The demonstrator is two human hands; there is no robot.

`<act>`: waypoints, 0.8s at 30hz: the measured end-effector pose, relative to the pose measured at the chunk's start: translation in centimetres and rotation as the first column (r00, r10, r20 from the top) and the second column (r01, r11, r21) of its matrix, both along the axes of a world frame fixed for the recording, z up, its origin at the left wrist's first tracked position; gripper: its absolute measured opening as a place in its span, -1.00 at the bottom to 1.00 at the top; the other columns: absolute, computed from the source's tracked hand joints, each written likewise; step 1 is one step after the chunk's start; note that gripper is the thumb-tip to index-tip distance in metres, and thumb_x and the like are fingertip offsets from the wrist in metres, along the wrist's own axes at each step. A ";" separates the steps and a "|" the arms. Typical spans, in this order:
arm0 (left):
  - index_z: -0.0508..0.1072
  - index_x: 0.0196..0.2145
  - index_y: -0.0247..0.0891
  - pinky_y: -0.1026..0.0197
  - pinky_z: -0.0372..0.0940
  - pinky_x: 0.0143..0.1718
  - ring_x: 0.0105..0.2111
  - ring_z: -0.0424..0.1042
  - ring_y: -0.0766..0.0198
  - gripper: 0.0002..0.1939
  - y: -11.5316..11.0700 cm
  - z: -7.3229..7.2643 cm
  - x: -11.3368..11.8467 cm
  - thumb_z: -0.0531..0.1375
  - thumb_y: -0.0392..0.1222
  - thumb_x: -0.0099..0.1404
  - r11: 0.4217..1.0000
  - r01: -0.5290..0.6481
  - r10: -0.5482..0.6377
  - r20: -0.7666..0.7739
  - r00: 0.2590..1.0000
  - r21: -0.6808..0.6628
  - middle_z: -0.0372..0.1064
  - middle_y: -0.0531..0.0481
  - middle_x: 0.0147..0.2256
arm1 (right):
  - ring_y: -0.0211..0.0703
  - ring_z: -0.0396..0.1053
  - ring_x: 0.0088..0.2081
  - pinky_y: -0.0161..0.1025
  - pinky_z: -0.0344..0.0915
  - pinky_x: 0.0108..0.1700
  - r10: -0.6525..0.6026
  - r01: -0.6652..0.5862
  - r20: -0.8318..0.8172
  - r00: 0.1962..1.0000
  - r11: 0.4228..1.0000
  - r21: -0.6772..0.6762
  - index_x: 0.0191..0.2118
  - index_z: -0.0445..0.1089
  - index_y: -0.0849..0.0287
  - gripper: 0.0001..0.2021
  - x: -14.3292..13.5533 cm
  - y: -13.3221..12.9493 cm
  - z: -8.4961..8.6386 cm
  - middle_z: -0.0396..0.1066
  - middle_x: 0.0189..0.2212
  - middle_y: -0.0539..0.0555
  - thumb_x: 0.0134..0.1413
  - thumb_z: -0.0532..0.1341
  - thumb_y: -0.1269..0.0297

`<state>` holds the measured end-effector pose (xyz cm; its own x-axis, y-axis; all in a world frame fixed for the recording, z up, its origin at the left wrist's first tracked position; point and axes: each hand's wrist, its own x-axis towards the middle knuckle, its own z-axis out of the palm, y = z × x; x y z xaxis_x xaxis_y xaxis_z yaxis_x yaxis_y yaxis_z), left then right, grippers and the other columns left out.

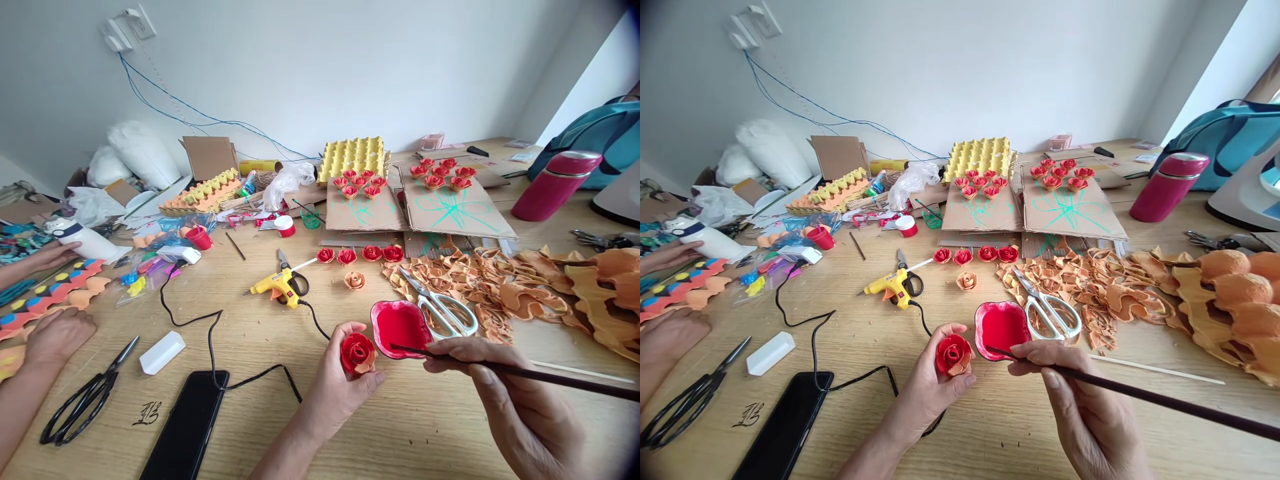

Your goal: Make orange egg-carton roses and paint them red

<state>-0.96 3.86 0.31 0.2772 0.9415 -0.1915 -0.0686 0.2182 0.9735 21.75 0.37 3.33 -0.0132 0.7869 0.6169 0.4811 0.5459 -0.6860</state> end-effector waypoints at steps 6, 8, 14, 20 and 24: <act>0.28 0.04 -0.17 0.26 0.32 -0.23 -0.28 0.46 0.27 -0.43 0.0 0.5 0.5 0.40 -0.29 0.12 0.999 0.006 -0.003 0.079 0.997 -0.040 0.43 0.07 -0.28 | -0.15 0.62 -0.01 -0.31 0.51 0.08 0.067 -0.060 0.184 0.981 0.997 -0.045 0.12 0.43 0.05 -0.78 1.3 -0.4 -2.4 0.61 -0.08 0.07 0.49 0.13 0.30; 0.29 0.03 -0.18 0.25 0.32 -0.27 -0.27 0.47 0.23 -0.48 0.0 0.6 0.5 0.37 -0.25 0.17 0.999 0.023 -0.021 0.051 0.998 -0.029 0.46 0.03 -0.28 | -0.17 0.60 0.02 -0.33 0.49 0.09 0.095 -0.084 0.235 0.967 0.995 -0.055 0.14 0.41 0.07 -0.77 1.4 -0.5 -2.7 0.60 -0.06 0.08 0.49 0.13 0.32; 0.37 -0.02 -0.20 0.22 0.35 -0.10 -0.23 0.39 0.26 -0.54 0.0 0.6 0.2 0.39 -0.30 0.14 0.997 -0.035 0.037 -0.017 0.999 0.075 0.39 0.04 -0.21 | -0.20 0.60 0.00 -0.36 0.48 0.06 0.136 -0.128 0.288 0.948 0.991 -0.046 0.16 0.38 0.08 -0.76 1.2 -0.2 -2.5 0.59 -0.07 0.07 0.49 0.11 0.36; 0.39 0.01 -0.22 0.18 0.36 -0.02 -0.15 0.42 0.19 -0.53 0.1 0.3 0.1 0.35 -0.33 0.14 0.990 -0.049 0.064 -0.116 0.991 0.129 0.43 -0.02 -0.14 | -0.19 0.60 -0.02 -0.35 0.50 0.01 0.133 -0.118 0.297 0.946 0.991 -0.066 0.19 0.37 0.08 -0.73 1.3 -0.2 -2.6 0.58 -0.08 0.06 0.48 0.12 0.37; 0.37 0.08 -0.24 0.14 0.38 0.02 -0.12 0.44 0.17 -0.48 0.1 0.2 0.1 0.34 -0.30 0.15 0.992 -0.048 0.062 -0.115 0.991 0.119 0.45 -0.05 -0.11 | -0.19 0.61 -0.06 -0.35 0.50 -0.01 0.126 -0.113 0.293 0.948 0.992 -0.063 0.12 0.40 0.04 -0.78 1.2 -0.2 -2.3 0.59 -0.10 0.04 0.49 0.12 0.33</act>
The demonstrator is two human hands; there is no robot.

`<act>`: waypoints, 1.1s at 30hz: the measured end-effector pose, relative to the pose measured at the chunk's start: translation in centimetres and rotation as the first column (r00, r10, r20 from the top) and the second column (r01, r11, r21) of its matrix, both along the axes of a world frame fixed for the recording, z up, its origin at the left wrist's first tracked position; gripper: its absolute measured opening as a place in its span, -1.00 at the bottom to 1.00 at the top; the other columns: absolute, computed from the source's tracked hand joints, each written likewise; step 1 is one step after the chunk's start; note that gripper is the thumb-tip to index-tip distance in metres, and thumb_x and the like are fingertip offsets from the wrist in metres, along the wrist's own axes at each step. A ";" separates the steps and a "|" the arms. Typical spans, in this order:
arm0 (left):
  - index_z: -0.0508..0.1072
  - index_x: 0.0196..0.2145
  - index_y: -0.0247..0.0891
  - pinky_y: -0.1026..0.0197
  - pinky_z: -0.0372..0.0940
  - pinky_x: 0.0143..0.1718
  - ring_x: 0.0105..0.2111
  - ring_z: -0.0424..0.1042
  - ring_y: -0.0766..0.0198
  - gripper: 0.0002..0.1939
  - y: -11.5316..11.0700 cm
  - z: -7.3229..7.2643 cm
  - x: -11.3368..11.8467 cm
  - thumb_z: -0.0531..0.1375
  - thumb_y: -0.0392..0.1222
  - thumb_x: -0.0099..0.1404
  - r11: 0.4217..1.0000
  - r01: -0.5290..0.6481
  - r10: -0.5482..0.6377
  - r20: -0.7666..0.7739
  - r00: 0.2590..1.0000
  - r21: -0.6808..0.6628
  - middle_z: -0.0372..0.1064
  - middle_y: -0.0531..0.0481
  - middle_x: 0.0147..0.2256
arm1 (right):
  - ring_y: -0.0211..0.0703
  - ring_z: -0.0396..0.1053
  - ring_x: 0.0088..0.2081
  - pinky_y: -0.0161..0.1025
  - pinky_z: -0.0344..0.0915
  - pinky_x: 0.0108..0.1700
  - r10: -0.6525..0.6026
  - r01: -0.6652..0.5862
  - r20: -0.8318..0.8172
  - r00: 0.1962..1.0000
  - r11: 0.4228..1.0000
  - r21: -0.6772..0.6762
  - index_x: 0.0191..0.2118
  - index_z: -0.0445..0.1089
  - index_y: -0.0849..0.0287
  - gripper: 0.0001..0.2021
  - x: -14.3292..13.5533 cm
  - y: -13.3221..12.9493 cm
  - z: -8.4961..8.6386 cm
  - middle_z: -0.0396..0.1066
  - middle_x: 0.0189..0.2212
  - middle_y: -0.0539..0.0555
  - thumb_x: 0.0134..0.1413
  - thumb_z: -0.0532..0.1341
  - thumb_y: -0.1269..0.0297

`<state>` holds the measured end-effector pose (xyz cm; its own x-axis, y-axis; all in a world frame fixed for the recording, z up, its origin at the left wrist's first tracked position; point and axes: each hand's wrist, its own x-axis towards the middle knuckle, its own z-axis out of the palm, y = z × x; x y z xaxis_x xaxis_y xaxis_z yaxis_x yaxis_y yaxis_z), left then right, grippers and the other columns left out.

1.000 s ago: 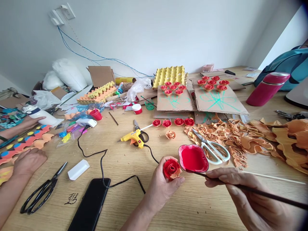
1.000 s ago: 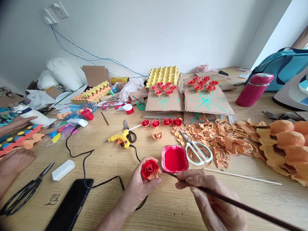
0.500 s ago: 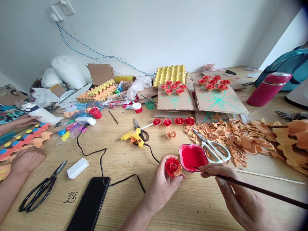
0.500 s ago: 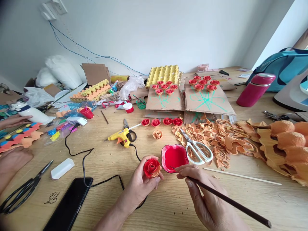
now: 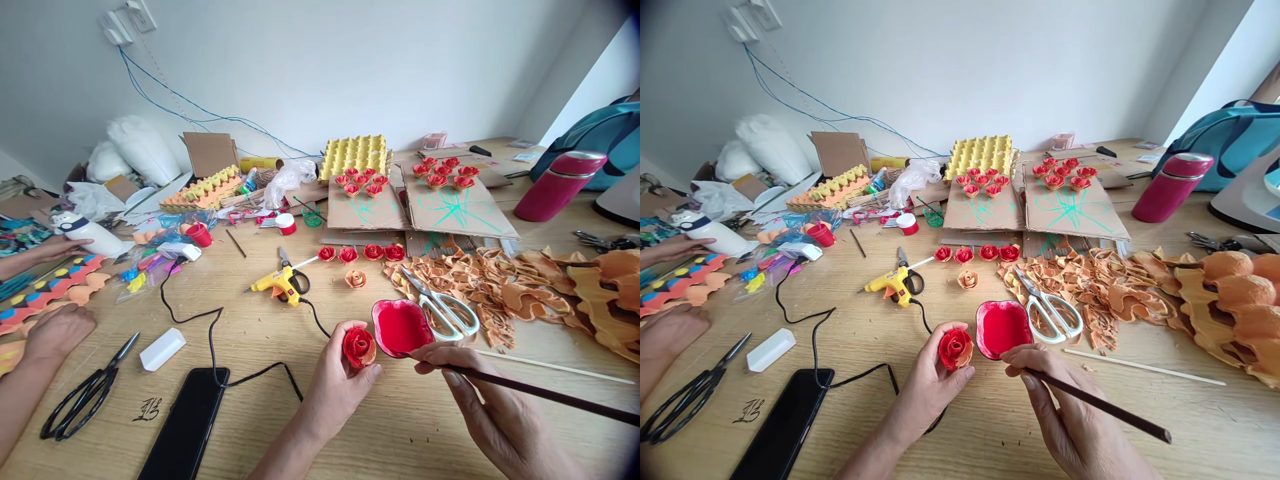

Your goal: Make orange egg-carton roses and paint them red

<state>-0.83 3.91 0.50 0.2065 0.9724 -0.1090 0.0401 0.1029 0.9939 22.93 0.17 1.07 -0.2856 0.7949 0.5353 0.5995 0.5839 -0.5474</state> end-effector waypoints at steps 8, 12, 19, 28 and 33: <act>0.38 0.09 -0.23 0.16 0.42 0.03 -0.12 0.48 0.19 -0.47 0.0 0.0 0.1 0.36 -0.33 0.16 0.999 0.005 -0.002 0.070 0.998 -0.042 0.46 -0.05 -0.10 | -0.21 0.66 -0.19 -0.39 0.55 -0.11 -0.064 0.058 -0.195 0.979 0.998 -0.036 0.04 0.47 -0.01 -0.79 -0.4 0.2 1.1 0.63 -0.26 -0.03 0.52 0.09 0.28; 0.36 0.08 -0.22 0.18 0.43 0.00 -0.17 0.48 0.22 -0.45 -0.1 0.2 0.1 0.38 -0.31 0.15 0.998 0.009 -0.002 0.100 0.995 -0.066 0.45 -0.02 -0.12 | -0.24 0.68 -0.24 -0.45 0.58 -0.13 -0.146 0.133 -0.322 0.936 0.989 -0.061 0.01 0.50 -0.04 -0.79 -0.8 0.4 1.9 0.66 -0.30 -0.07 0.53 0.10 0.23; 0.37 0.02 -0.24 0.20 0.41 -0.01 -0.15 0.47 0.23 -0.55 -0.2 0.6 0.2 0.37 -0.28 0.21 0.997 0.044 -0.036 0.116 0.993 -0.060 0.47 -0.04 -0.11 | -0.17 0.69 -0.10 -0.40 0.58 -0.01 0.024 -0.005 -0.254 0.967 0.997 0.074 -0.02 0.48 0.03 -0.79 -0.5 -0.3 2.6 0.67 -0.20 0.06 0.53 0.08 0.23; 0.40 0.06 -0.24 0.23 0.41 -0.03 -0.11 0.50 0.22 -0.57 -0.3 0.3 0.3 0.32 -0.36 0.24 0.997 0.073 -0.072 0.080 0.994 -0.014 0.51 -0.06 -0.07 | -0.15 0.63 0.09 -0.41 0.50 0.11 0.269 -0.269 0.017 0.963 0.962 0.049 0.11 0.38 0.12 -0.80 0.2 -0.8 0.6 0.62 0.07 0.23 0.51 0.10 0.32; 0.43 0.06 -0.22 0.22 0.40 0.01 -0.07 0.53 0.20 -0.55 -0.3 0.4 0.1 0.28 -0.43 0.22 0.993 0.084 -0.083 -0.018 0.996 0.083 0.54 -0.02 -0.05 | -0.24 0.66 0.02 -0.46 0.49 0.09 0.273 -0.285 0.105 0.956 0.951 0.124 0.02 0.38 0.12 -0.78 -1.0 -0.2 2.4 0.68 -0.05 0.22 0.55 -0.01 0.37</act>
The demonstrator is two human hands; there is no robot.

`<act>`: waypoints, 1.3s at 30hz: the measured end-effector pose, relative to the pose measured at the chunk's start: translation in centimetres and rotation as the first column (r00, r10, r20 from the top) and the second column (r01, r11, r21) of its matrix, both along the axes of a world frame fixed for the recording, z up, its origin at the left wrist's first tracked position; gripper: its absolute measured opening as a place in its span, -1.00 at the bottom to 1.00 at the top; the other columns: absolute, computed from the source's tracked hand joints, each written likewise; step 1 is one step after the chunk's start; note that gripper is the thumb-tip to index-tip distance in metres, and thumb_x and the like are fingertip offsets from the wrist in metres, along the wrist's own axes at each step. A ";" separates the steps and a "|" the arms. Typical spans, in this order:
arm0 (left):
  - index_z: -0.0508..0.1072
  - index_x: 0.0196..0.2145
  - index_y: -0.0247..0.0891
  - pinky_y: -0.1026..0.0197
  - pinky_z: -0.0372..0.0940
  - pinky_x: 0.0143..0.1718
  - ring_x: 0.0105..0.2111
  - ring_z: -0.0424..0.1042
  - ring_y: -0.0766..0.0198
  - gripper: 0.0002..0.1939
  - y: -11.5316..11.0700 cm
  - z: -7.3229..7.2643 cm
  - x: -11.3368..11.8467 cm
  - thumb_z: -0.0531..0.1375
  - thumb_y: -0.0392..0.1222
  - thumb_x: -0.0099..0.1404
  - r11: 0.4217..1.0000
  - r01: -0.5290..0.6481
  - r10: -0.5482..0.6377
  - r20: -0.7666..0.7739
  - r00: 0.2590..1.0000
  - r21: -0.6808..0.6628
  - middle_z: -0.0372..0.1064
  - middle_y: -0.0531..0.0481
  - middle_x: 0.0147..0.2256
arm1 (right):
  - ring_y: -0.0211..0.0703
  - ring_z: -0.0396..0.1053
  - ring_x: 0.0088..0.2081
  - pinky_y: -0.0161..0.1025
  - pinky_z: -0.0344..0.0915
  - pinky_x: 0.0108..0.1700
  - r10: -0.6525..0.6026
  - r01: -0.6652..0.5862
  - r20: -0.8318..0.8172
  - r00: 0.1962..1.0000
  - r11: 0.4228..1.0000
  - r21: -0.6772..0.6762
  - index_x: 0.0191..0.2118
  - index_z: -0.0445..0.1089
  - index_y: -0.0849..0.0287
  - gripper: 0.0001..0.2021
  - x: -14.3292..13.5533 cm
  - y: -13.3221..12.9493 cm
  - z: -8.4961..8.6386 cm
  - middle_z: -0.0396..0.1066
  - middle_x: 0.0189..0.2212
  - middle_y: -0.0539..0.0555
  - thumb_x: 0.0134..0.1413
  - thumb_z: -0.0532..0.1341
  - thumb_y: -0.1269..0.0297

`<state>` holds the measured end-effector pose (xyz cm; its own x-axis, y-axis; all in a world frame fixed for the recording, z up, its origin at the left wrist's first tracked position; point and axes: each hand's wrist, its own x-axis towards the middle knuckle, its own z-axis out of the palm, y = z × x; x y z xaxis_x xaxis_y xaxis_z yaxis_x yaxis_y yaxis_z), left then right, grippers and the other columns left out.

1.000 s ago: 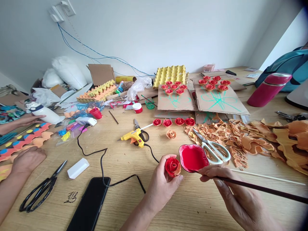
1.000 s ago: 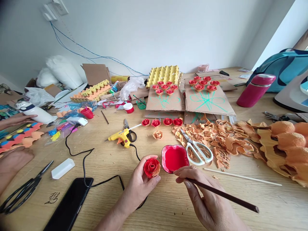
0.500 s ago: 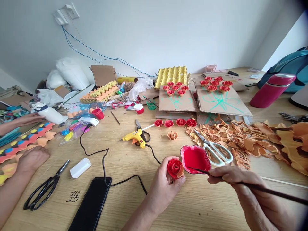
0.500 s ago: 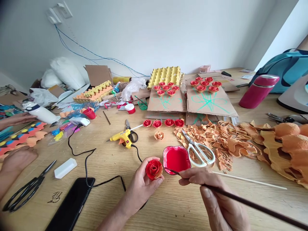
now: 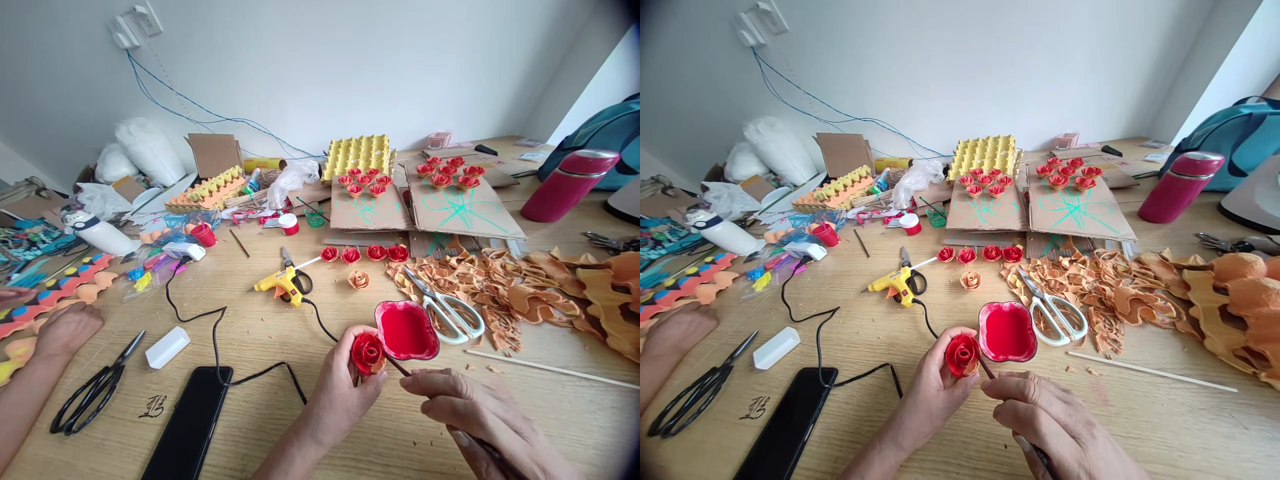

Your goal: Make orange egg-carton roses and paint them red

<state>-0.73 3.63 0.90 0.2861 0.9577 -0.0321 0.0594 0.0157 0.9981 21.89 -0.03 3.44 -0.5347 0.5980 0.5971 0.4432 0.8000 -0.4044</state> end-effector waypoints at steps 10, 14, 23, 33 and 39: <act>0.45 0.04 -0.22 0.23 0.42 -0.06 -0.12 0.53 0.19 -0.54 0.1 0.3 0.0 0.25 -0.45 0.18 0.999 -0.033 0.038 -0.124 0.992 0.040 0.55 -0.02 -0.09 | -0.27 0.66 -0.01 -0.47 0.48 0.08 0.007 -0.007 -0.030 1.000 1.000 -0.005 0.00 0.39 0.12 -0.79 0.3 -0.3 0.4 0.68 -0.08 0.16 0.53 0.01 0.37; 0.44 0.04 -0.23 0.22 0.41 -0.03 -0.10 0.52 0.18 -0.54 0.0 0.5 -0.1 0.25 -0.45 0.18 1.000 0.005 -0.002 -0.106 0.994 0.025 0.54 -0.03 -0.09 | -0.22 0.66 0.03 -0.43 0.50 0.09 0.024 -0.024 -0.023 0.999 1.000 -0.016 0.00 0.39 0.12 -0.80 0.3 -0.4 0.3 0.67 -0.02 0.19 0.50 0.04 0.40; 0.44 0.01 -0.23 0.23 0.39 -0.08 -0.10 0.52 0.17 -0.59 0.0 0.6 0.0 0.25 -0.44 0.21 1.000 -0.003 0.005 -0.116 0.993 0.015 0.54 -0.03 -0.11 | -0.22 0.69 -0.06 -0.45 0.51 0.05 0.003 -0.004 -0.059 0.998 1.000 -0.019 -0.02 0.40 0.10 -0.81 0.3 -0.1 0.6 0.69 -0.08 0.17 0.40 0.11 0.48; 0.43 0.02 -0.23 0.23 0.39 -0.03 -0.12 0.50 0.21 -0.57 0.0 0.7 -0.1 0.26 -0.43 0.19 1.000 0.011 -0.011 -0.049 0.999 -0.004 0.53 -0.01 -0.10 | -0.21 0.67 -0.01 -0.44 0.50 0.07 0.023 -0.026 -0.058 0.998 0.998 -0.051 0.02 0.40 0.09 -0.80 0.6 -0.4 0.1 0.67 -0.02 0.18 0.42 0.11 0.46; 0.44 0.02 -0.23 0.23 0.38 -0.05 -0.09 0.51 0.17 -0.56 0.0 0.7 -0.1 0.28 -0.43 0.17 0.999 0.002 -0.003 -0.041 0.999 -0.033 0.53 -0.03 -0.11 | -0.18 0.66 0.03 -0.42 0.51 0.07 -0.008 0.003 -0.069 0.998 0.997 -0.073 0.05 0.40 0.12 -0.81 1.0 -0.5 -0.4 0.64 0.04 0.22 0.43 0.13 0.42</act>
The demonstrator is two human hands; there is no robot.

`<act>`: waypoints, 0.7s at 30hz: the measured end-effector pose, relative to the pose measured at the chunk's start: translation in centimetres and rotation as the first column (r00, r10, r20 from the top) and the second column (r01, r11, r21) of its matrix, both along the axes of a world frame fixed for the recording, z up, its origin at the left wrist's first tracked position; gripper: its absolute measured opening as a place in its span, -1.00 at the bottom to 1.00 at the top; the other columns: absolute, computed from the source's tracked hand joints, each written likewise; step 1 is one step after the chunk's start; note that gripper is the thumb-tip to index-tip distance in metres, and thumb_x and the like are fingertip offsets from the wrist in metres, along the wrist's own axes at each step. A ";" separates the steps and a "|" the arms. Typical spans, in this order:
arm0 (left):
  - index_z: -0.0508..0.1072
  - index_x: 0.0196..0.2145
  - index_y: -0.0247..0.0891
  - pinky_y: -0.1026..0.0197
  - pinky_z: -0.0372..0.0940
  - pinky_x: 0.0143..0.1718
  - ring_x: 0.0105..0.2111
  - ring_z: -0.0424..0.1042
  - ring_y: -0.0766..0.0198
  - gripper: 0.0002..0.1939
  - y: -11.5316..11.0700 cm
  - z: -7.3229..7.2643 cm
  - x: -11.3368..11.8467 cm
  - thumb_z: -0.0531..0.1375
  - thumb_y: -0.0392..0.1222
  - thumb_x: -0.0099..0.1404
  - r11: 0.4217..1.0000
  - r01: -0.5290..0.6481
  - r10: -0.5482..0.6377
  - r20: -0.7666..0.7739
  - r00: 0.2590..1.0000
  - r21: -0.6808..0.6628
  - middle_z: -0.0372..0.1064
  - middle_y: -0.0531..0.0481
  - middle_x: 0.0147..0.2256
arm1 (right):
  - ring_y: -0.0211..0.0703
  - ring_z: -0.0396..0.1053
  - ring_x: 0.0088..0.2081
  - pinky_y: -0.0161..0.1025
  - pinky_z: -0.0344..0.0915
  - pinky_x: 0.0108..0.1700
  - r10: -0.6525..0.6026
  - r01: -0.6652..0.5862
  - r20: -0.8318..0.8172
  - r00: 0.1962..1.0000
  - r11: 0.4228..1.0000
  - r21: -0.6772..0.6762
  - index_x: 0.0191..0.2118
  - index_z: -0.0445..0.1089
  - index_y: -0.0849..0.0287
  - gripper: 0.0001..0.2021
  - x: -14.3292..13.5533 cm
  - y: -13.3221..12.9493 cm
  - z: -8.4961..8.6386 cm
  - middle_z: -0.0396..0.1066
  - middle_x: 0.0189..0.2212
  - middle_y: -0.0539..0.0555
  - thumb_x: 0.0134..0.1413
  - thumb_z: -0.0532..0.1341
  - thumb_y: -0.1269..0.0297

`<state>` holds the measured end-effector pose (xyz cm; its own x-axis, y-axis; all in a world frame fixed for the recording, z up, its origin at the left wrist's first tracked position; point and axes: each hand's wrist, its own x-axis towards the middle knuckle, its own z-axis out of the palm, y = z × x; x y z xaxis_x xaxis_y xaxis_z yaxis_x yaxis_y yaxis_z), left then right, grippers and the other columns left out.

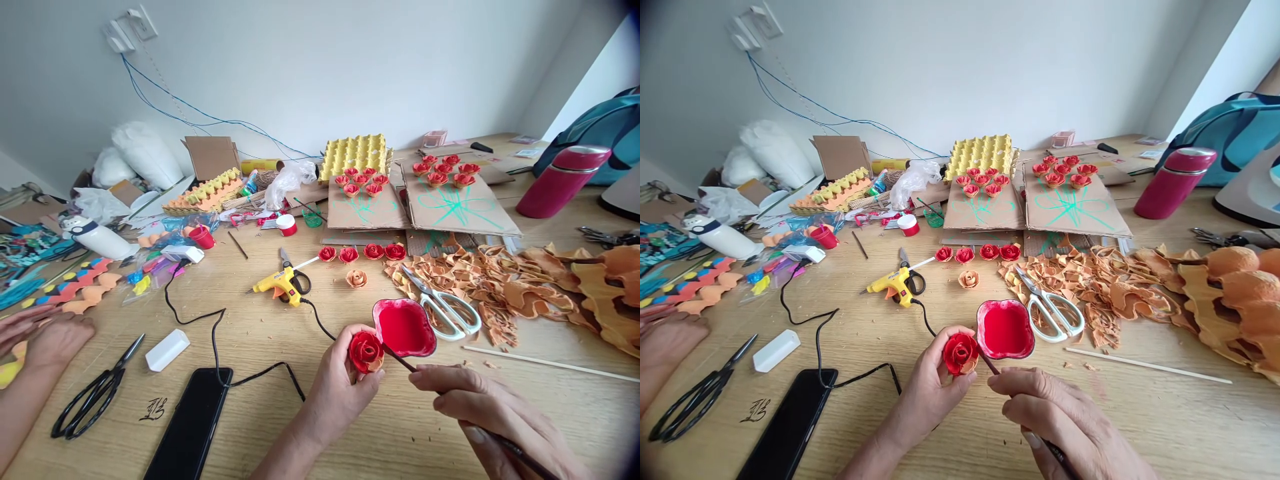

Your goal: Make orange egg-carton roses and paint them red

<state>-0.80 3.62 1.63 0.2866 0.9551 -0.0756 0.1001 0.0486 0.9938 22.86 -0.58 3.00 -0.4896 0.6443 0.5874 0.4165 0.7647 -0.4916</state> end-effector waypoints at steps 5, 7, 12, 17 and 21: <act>0.43 0.01 -0.24 0.22 0.39 0.01 -0.08 0.50 0.19 -0.58 0.1 -0.4 -0.1 0.32 -0.37 0.19 0.999 0.015 -0.009 0.129 0.992 -0.038 0.52 -0.05 -0.08 | -0.21 0.67 -0.02 -0.44 0.51 0.06 0.030 -0.030 -0.014 0.999 1.000 -0.002 0.02 0.41 0.09 -0.80 -0.2 0.0 0.2 0.66 -0.01 0.17 0.42 0.12 0.45; 0.42 0.02 -0.23 0.21 0.39 0.04 -0.06 0.50 0.18 -0.57 0.2 -0.5 -0.1 0.34 -0.35 0.19 0.999 0.013 -0.006 0.148 0.989 -0.050 0.52 -0.06 -0.07 | -0.17 0.68 -0.02 -0.41 0.54 0.03 0.016 -0.017 -0.023 1.000 0.999 -0.031 0.03 0.41 0.08 -0.81 -0.1 -0.1 0.1 0.66 -0.01 0.17 0.41 0.14 0.43; 0.43 0.02 -0.24 0.22 0.39 0.00 -0.09 0.50 0.18 -0.57 0.1 -0.2 -0.1 0.34 -0.35 0.19 0.999 0.023 -0.019 0.114 0.993 -0.031 0.51 -0.05 -0.09 | -0.13 0.67 -0.01 -0.37 0.55 0.03 0.038 -0.040 -0.035 0.999 0.996 -0.081 0.04 0.40 0.07 -0.78 -0.3 -0.1 0.2 0.64 0.04 0.19 0.36 0.16 0.45; 0.45 0.02 -0.24 0.26 0.37 -0.14 -0.21 0.49 0.22 -0.60 -0.1 0.1 0.1 0.29 -0.37 0.21 0.999 0.031 -0.031 -0.052 0.998 0.014 0.51 0.00 -0.17 | -0.19 0.68 -0.06 -0.42 0.53 0.02 0.078 -0.080 -0.033 0.996 0.993 -0.084 0.01 0.36 0.08 -0.76 -0.8 0.1 0.6 0.65 -0.04 0.16 0.35 0.12 0.52; 0.45 0.00 -0.24 0.26 0.37 -0.11 -0.17 0.50 0.21 -0.60 -0.2 0.2 0.1 0.26 -0.41 0.20 0.998 0.017 -0.012 -0.098 0.995 0.053 0.53 -0.03 -0.14 | -0.13 0.67 -0.04 -0.37 0.56 -0.01 0.066 -0.076 -0.068 0.995 0.986 -0.146 0.04 0.34 0.06 -0.80 -0.4 -0.2 -0.2 0.64 -0.02 0.18 0.39 0.14 0.44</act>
